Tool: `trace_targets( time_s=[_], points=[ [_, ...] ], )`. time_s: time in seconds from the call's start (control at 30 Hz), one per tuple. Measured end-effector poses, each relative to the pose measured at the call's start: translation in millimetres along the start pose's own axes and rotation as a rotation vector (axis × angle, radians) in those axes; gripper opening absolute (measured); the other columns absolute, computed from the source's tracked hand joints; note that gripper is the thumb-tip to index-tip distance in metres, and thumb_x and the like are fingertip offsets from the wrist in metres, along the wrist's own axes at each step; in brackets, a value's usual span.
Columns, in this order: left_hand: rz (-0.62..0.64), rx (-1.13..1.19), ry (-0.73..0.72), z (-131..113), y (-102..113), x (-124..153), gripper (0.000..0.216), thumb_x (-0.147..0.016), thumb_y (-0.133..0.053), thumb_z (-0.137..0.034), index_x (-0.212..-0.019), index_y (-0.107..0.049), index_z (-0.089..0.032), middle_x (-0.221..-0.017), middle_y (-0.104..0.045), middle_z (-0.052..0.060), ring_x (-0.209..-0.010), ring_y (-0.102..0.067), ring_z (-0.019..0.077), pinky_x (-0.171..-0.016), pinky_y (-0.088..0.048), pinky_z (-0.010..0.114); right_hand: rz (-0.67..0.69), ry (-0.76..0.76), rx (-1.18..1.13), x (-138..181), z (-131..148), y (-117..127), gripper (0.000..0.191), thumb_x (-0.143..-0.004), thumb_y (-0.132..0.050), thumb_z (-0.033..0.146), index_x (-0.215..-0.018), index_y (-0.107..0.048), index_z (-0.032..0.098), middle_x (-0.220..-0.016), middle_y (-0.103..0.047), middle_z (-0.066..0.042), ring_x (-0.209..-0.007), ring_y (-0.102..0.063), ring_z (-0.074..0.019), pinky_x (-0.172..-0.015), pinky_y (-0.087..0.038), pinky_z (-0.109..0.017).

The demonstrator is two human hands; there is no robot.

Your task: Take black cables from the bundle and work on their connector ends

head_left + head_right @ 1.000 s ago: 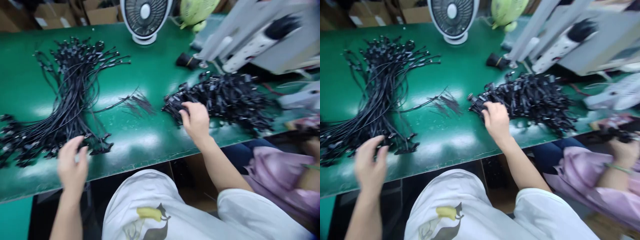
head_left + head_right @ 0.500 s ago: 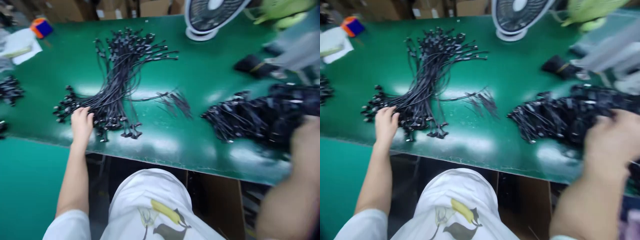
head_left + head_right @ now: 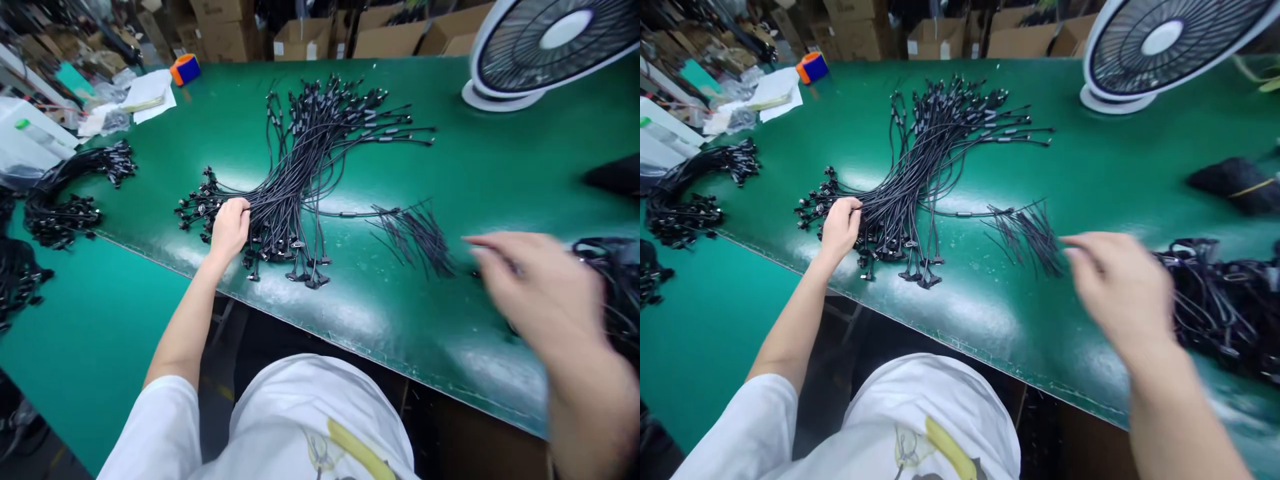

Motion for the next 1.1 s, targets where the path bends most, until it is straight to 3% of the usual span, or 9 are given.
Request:
trace_targets(
  time_s=[0.13, 0.23, 0.33, 0.53, 0.7, 0.8, 0.93, 1.0, 1.1],
  points=[
    [0.078, 0.204, -0.213, -73, 30, 23, 0.025, -0.097, -0.041, -0.029, -0.108, -0.060, -0.018, -0.086, -0.069, 0.006, -0.079, -0.063, 0.0185, -0.080, -0.047, 0.031, 0.090, 0.333, -0.278, -36, 106, -57, 0.051, -0.093, -0.050, 0.038, -0.138, -0.047, 0.015, -0.137, -0.052, -0.021, -0.126, -0.050, -0.0290, -0.095, -0.046, -0.045],
    [0.199, 0.262, -0.343, -109, 56, 45, 0.023, -0.094, -0.048, -0.032, -0.101, -0.066, -0.021, -0.086, -0.072, 0.006, -0.076, -0.065, 0.0183, -0.076, -0.048, 0.029, 0.185, 0.518, -0.267, -79, 158, -91, 0.036, -0.096, -0.047, 0.037, -0.123, -0.059, 0.019, -0.136, -0.055, -0.016, -0.124, -0.050, -0.0260, -0.096, -0.044, -0.042],
    [0.187, 0.266, -0.097, -85, 82, 60, 0.022, -0.093, -0.051, -0.034, -0.101, -0.067, -0.022, -0.091, -0.073, 0.005, -0.075, -0.066, 0.0173, -0.072, -0.049, 0.027, 0.369, 0.341, -0.098, -131, 140, -112, 0.028, -0.097, -0.044, 0.029, -0.095, -0.068, 0.016, -0.098, -0.071, -0.009, -0.094, -0.062, -0.0210, -0.083, -0.045, -0.035],
    [0.164, 0.374, 0.495, 24, 96, 102, 0.027, -0.078, -0.068, -0.044, -0.090, -0.069, -0.020, -0.084, -0.068, 0.003, -0.071, -0.060, 0.0164, -0.060, -0.048, 0.024, 0.070, 0.054, -0.039, -185, 46, -55, 0.047, -0.103, -0.020, 0.034, -0.108, -0.062, 0.014, -0.105, -0.068, -0.010, -0.100, -0.061, -0.0213, -0.084, -0.044, -0.035],
    [-0.026, 0.916, 0.744, 42, 86, 112, 0.026, -0.074, -0.072, -0.043, -0.080, -0.064, -0.018, -0.078, -0.060, 0.001, -0.051, -0.044, 0.0057, -0.036, -0.030, 0.014, 0.194, 0.171, 0.315, -136, 49, -21, 0.031, -0.100, -0.037, 0.039, -0.102, -0.061, 0.020, -0.092, -0.066, -0.013, -0.071, -0.062, -0.0235, -0.058, -0.037, -0.033],
    [-0.054, 1.036, 0.712, 3, 75, 101, 0.028, -0.081, -0.068, -0.043, -0.096, -0.066, -0.020, -0.089, -0.066, 0.004, -0.069, -0.063, 0.0104, -0.052, -0.050, 0.017, 0.373, 0.241, 0.384, -67, 85, -23, 0.024, -0.096, -0.048, 0.036, -0.086, -0.059, 0.017, -0.077, -0.065, -0.010, -0.044, -0.047, -0.0116, -0.046, -0.020, -0.027],
    [0.335, 0.922, 0.251, -95, 41, 86, 0.033, -0.090, -0.056, -0.042, -0.114, -0.067, -0.022, -0.120, -0.067, 0.010, -0.115, -0.061, 0.0237, -0.100, -0.049, 0.038, 0.646, 0.548, 0.027, 10, 152, -20, 0.020, -0.094, -0.055, 0.032, -0.079, -0.057, 0.018, -0.065, -0.063, -0.002, -0.045, -0.050, -0.0115, -0.044, -0.017, -0.027],
    [0.581, 0.966, 0.098, -131, 21, 90, 0.034, -0.093, -0.052, -0.043, -0.114, -0.068, -0.021, -0.104, -0.071, 0.009, -0.104, -0.064, 0.0221, -0.098, -0.048, 0.037, 0.642, 0.542, -0.078, 12, 161, -11, 0.015, -0.094, -0.053, 0.028, -0.082, -0.058, 0.019, -0.072, -0.066, -0.001, -0.052, -0.055, -0.0121, -0.046, -0.021, -0.026],
    [0.786, 1.155, 0.189, -142, 6, 97, 0.036, -0.096, -0.047, -0.043, -0.110, -0.067, -0.017, -0.065, -0.060, 0.000, -0.066, -0.059, 0.0137, -0.080, -0.051, 0.032, 0.558, 0.336, -0.114, -13, 130, -3, 0.020, -0.093, -0.052, 0.034, -0.080, -0.059, 0.020, -0.076, -0.067, -0.001, -0.059, -0.057, -0.0133, -0.051, -0.029, -0.025]
  ],
)
Point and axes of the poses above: each hand's wrist, its own x-axis away from the middle knuckle, its own y-axis out of the back of the hand, z = x × y, the point moved 4 cm from there along -x, towards the middle knuckle
